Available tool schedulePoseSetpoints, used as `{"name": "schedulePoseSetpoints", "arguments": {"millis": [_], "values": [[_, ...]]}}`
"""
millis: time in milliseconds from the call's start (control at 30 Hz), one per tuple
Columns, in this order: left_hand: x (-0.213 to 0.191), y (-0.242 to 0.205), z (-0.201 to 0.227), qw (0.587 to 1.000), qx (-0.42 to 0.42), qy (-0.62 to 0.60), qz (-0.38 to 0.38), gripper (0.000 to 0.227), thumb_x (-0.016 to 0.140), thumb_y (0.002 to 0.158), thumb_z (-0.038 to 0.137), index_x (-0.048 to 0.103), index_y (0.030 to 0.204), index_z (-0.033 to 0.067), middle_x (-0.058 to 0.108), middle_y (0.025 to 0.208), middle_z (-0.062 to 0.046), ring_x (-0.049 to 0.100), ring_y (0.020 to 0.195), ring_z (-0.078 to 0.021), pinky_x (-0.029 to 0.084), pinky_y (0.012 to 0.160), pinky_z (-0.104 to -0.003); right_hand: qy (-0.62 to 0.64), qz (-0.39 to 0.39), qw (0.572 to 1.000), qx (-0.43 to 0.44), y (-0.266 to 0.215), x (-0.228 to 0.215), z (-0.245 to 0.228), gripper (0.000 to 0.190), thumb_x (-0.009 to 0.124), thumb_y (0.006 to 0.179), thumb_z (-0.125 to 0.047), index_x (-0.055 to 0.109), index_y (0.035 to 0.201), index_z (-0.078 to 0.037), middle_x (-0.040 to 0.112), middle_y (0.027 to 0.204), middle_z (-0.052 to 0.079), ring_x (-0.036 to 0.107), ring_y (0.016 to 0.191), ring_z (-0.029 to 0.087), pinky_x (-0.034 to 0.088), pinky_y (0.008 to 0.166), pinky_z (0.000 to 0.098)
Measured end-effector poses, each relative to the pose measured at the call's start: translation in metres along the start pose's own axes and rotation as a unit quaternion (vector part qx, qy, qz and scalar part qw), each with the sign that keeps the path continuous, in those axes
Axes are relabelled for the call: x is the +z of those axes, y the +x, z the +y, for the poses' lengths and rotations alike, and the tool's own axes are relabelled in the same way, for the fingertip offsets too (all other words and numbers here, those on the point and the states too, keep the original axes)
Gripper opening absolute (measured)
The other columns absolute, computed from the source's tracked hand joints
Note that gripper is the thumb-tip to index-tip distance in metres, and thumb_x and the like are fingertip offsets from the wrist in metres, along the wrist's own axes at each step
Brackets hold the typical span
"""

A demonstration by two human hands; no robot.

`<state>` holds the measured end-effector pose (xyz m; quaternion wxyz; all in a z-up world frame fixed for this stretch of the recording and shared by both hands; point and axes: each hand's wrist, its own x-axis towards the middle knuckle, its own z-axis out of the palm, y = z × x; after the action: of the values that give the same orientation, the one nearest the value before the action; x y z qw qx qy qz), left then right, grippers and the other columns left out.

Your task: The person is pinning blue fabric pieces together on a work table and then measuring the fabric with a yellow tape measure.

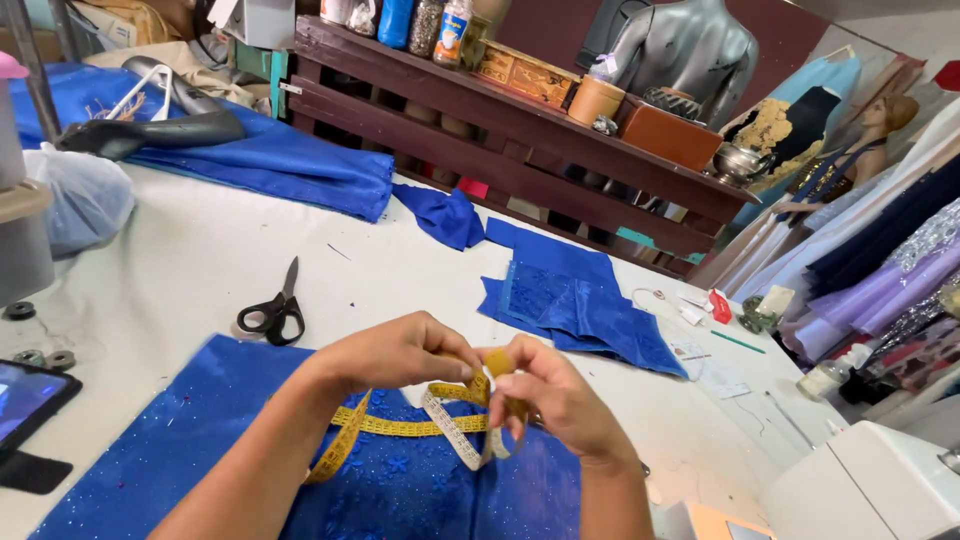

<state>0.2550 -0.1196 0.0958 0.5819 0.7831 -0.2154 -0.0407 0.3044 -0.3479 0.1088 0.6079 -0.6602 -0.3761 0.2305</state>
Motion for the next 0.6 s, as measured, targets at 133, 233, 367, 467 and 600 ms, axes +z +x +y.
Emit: {"name": "schedulePoseSetpoints", "arguments": {"millis": [133, 233, 367, 467, 600], "values": [[-0.001, -0.002, -0.003, 0.999, -0.047, -0.005, 0.022, 0.019, 0.063, 0.092, 0.014, 0.080, 0.095, 0.0060, 0.066, 0.071, -0.001, 0.044, 0.057, -0.0073, 0.036, 0.056, -0.024, -0.090, -0.009, 0.988, 0.127, 0.004, -0.004, 0.006, 0.009, 0.058, 0.094, -0.011, 0.053, 0.091, -0.005, 0.068, 0.072, 0.013, 0.056, 0.053, 0.015, 0.047, 0.051, 0.0250], [-0.014, -0.005, -0.008, 0.997, -0.069, 0.001, 0.032, 0.016, 0.068, 0.093, 0.016, 0.080, 0.092, 0.0065, 0.056, 0.061, 0.000, 0.046, 0.057, -0.0082, 0.036, 0.056, -0.024, -0.078, 0.008, 0.990, 0.117, 0.004, -0.025, 0.013, 0.008, 0.058, 0.095, -0.009, 0.052, 0.092, -0.007, 0.065, 0.074, 0.009, 0.053, 0.056, 0.012, 0.043, 0.051, 0.0233], [-0.032, -0.014, -0.015, 0.992, -0.116, -0.048, 0.026, 0.016, 0.068, 0.093, 0.012, 0.080, 0.097, 0.0016, 0.063, 0.061, -0.006, 0.033, 0.041, -0.0078, 0.022, 0.040, -0.020, -0.078, 0.063, 0.992, 0.082, -0.001, -0.062, 0.024, 0.006, 0.057, 0.096, -0.007, 0.052, 0.092, -0.007, 0.064, 0.079, 0.010, 0.053, 0.058, 0.012, 0.041, 0.049, 0.0231], [-0.038, -0.025, -0.005, 0.984, -0.167, -0.034, 0.059, 0.020, 0.068, 0.092, 0.014, 0.083, 0.100, 0.0024, 0.069, 0.067, -0.008, 0.037, 0.044, -0.0090, 0.027, 0.045, -0.020, -0.072, 0.117, 0.987, 0.086, -0.007, -0.085, 0.028, 0.008, 0.056, 0.096, -0.010, 0.051, 0.091, -0.008, 0.064, 0.081, 0.013, 0.052, 0.061, 0.015, 0.041, 0.053, 0.0253], [-0.050, -0.031, -0.021, 0.975, -0.170, -0.114, 0.084, 0.016, 0.071, 0.091, 0.007, 0.080, 0.098, -0.0039, 0.068, 0.068, -0.014, 0.036, 0.042, -0.0097, 0.028, 0.042, -0.017, -0.096, 0.159, 0.979, 0.089, -0.017, -0.106, 0.029, 0.010, 0.055, 0.096, -0.006, 0.049, 0.088, -0.007, 0.060, 0.077, 0.013, 0.050, 0.061, 0.018, 0.038, 0.053, 0.0289]]}}
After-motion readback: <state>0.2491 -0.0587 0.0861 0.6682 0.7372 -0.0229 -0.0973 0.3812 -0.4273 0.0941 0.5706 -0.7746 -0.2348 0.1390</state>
